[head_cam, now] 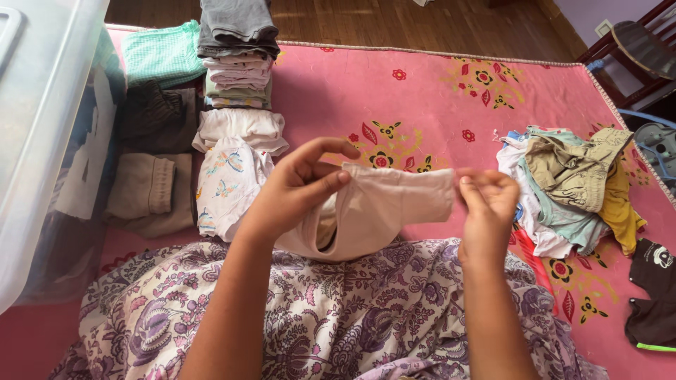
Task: The person folds a white shirt, a pair of khaki shorts, and a yellow pair of shorts one at a time on a pink bedspread and places them into a stack.
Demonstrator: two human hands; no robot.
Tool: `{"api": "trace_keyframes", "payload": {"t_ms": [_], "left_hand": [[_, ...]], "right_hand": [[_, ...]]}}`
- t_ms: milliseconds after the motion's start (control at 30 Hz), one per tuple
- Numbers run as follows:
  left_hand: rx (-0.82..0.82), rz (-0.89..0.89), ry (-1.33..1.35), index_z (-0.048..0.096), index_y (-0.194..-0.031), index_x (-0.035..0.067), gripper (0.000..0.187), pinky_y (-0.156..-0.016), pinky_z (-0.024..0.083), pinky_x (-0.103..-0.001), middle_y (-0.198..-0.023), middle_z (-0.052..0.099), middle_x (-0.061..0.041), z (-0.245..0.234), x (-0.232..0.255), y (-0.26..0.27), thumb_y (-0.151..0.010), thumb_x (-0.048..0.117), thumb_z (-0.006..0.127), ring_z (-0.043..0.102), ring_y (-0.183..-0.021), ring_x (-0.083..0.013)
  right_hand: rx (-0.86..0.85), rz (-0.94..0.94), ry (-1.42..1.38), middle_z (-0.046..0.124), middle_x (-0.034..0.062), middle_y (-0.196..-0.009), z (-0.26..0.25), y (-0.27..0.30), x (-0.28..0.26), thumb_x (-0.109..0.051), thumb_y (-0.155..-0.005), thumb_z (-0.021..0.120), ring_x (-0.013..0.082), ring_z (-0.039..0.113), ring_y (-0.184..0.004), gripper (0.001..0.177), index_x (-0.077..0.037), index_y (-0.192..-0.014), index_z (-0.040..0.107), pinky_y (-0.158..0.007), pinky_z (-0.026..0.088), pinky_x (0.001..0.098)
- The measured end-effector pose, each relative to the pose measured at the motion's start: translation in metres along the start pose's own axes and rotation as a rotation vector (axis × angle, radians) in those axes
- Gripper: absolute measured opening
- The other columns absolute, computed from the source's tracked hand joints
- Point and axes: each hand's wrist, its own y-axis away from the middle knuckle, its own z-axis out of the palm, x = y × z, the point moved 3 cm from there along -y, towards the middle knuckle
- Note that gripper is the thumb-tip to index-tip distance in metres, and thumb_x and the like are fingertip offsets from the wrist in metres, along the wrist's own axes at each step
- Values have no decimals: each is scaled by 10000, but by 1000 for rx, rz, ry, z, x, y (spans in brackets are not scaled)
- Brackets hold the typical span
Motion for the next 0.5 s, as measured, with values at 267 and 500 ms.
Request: {"api": "trace_keyframes", "payload": {"t_ms": [267, 500], "left_hand": [[-128, -13, -12, 596, -1301, 12, 302, -839, 542, -236, -1020, 752, -40, 16, -12, -2, -1011, 73, 654, 665, -962, -56], [234, 84, -619, 629, -1179, 43, 467, -753, 544, -294, -916, 789, -72, -27, 18, 4, -777, 134, 850, 692, -808, -143]], "right_hand": [[-559, -242, 470, 643, 64, -1083, 69, 51, -43, -108, -889, 753, 143, 585, -1030, 310, -1, -1162, 652, -917, 481, 277], [-353, -134, 239, 680, -38, -932, 33, 10, -10, 15, -944, 746, 26, 611, -881, 106, -30, -1035, 714, -841, 539, 207]]}}
